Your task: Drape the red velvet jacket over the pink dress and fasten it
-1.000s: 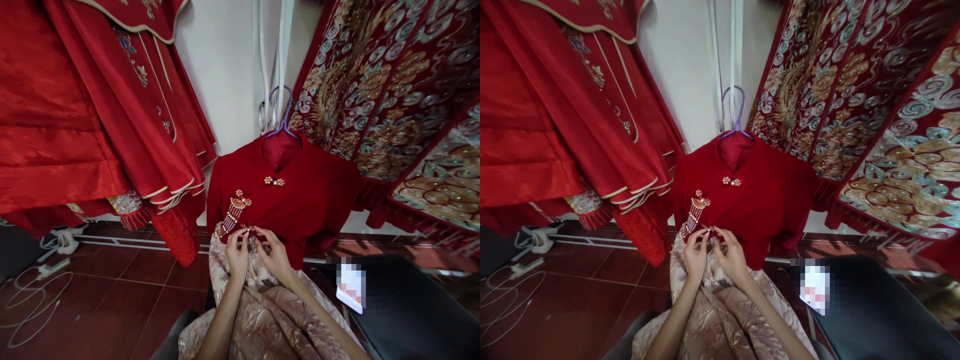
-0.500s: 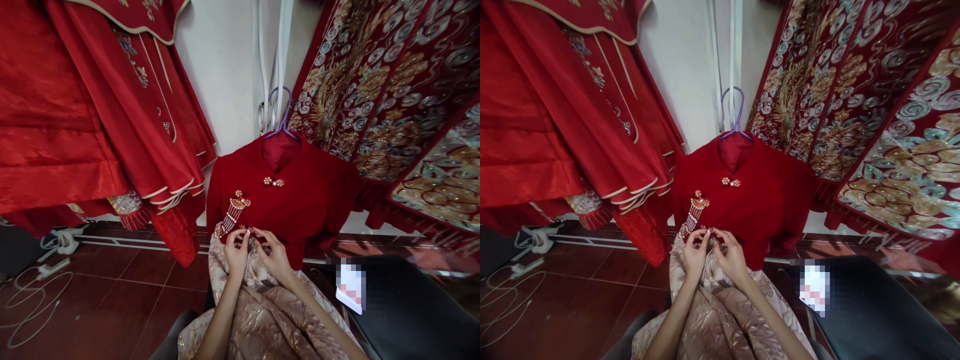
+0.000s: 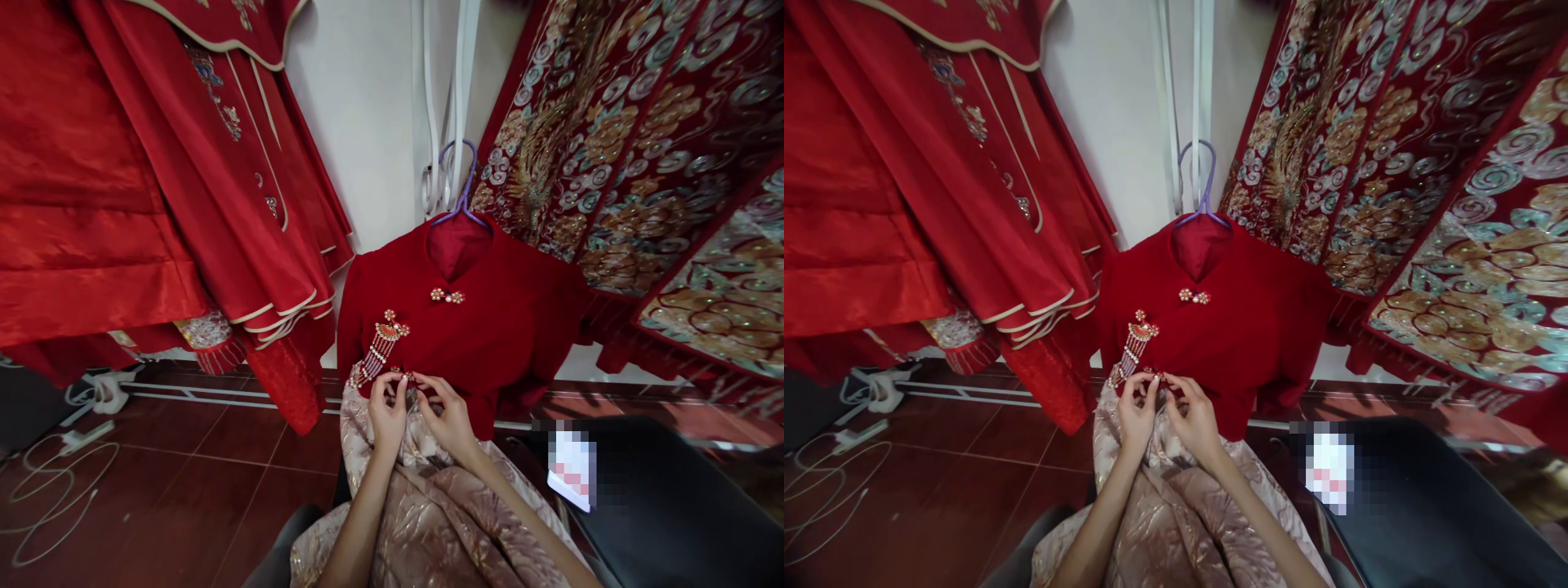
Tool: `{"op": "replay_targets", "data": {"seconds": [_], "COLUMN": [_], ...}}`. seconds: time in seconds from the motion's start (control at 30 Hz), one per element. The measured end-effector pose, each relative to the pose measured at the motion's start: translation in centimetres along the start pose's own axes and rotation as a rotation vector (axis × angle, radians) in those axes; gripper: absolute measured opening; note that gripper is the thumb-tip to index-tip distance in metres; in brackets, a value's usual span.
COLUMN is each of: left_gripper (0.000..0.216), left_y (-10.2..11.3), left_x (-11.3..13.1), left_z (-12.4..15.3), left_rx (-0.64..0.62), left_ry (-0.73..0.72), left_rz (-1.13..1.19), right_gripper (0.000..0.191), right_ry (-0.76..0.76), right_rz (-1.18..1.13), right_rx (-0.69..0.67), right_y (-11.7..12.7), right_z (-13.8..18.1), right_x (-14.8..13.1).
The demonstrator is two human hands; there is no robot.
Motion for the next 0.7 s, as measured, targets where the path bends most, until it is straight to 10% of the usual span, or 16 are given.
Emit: {"op": "replay_targets", "data": {"seconds": [0.7], "left_gripper": [0.018], "left_y": [-0.28], "left_x": [0.87], "left_z": [-0.49], "left_rx": [-0.025], "left_ry": [0.004], "left_rz": [-0.091], "right_gripper": [0.035], "right_ry": [-0.014], "right_rz": [-0.029], "right_rx": [0.0], "right_y": [0.0], "right_z": [-0.09], "right_x": [-0.24]}}
Point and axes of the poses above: each hand's wrist, its own z-axis away from the middle knuckle, its own y-axis out of the back of the hand, x = y × z, the point moved 8 cm from there along -z, towards the middle knuckle, and after that the axes turned 3 degrees about -x, right-handed, at the moved point
